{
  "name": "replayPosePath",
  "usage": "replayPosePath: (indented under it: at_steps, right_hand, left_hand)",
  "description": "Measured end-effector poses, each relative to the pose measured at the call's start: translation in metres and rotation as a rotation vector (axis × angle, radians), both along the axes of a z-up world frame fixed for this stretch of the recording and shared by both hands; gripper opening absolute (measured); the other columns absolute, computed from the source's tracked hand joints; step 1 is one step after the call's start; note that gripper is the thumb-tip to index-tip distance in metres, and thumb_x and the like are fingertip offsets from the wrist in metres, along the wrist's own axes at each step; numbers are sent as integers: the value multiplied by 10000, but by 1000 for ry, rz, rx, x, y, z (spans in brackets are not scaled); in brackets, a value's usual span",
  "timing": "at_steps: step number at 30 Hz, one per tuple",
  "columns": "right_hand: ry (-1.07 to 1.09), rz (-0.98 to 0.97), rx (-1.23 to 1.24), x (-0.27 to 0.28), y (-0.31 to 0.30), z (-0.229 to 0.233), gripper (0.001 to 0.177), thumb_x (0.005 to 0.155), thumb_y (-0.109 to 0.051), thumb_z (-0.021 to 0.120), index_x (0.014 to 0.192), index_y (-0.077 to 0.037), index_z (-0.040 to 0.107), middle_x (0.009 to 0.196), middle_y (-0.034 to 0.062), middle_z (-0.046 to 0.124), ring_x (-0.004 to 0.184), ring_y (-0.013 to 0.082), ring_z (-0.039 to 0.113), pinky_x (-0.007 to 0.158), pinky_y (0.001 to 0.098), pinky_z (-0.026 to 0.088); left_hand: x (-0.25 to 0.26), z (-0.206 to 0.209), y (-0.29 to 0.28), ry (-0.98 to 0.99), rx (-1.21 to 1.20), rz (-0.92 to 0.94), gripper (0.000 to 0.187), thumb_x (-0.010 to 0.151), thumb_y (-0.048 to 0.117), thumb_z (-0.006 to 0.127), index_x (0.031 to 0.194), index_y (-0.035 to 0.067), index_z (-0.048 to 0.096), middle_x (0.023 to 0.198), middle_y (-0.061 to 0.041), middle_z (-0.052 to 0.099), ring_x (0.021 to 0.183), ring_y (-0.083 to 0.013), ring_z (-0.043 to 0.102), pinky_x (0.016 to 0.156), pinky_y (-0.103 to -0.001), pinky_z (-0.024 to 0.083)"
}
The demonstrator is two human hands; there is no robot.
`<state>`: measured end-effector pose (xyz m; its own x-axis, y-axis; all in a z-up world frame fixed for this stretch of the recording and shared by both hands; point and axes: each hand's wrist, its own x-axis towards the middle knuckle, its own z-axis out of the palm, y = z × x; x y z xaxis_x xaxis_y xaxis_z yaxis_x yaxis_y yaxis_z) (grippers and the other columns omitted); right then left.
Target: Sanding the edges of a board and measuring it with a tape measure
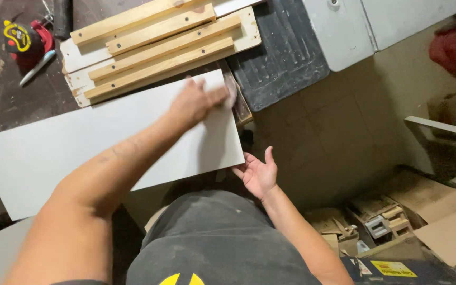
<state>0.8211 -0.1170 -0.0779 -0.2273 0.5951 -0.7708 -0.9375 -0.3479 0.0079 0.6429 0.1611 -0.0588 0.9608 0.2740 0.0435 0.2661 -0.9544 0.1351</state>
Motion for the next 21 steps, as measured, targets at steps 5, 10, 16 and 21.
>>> replayPosePath:
  at_steps: [5,10,16,21]
  right_hand:
    - [-127,133,46,6,8,7,885,961,-812,384,1177,0,664,1130,182,719,1064,345,705,979,466,586]
    - [-764,487,121,24,19,-47,424,1016,-430,748,1275,-99,696,1068,102,760,927,209,770,840,392,668]
    - [-973,892,233,38,68,-31,499,963,-429,831,1273,-69,679,969,92,761,818,150,712,785,388,666]
    - [-1192,1136,414,46,77,-90,385,1013,-514,720,910,-143,731,691,90,698,686,184,698,622,346,590]
  left_hand:
    - [-26,83,19,-41,95,417,598,882,57,555,1432,229,718,1121,35,814,789,-276,510,683,-425,385]
    - [-103,90,-68,241,-630,643,225,777,361,732,990,294,759,748,-43,741,785,-382,728,713,-520,589]
    - [-167,57,-153,522,-596,579,182,825,461,740,937,330,681,811,66,777,866,-257,776,794,-449,629]
    - [-126,35,-164,343,-493,445,151,945,416,652,908,272,632,828,18,737,887,-259,754,769,-457,616]
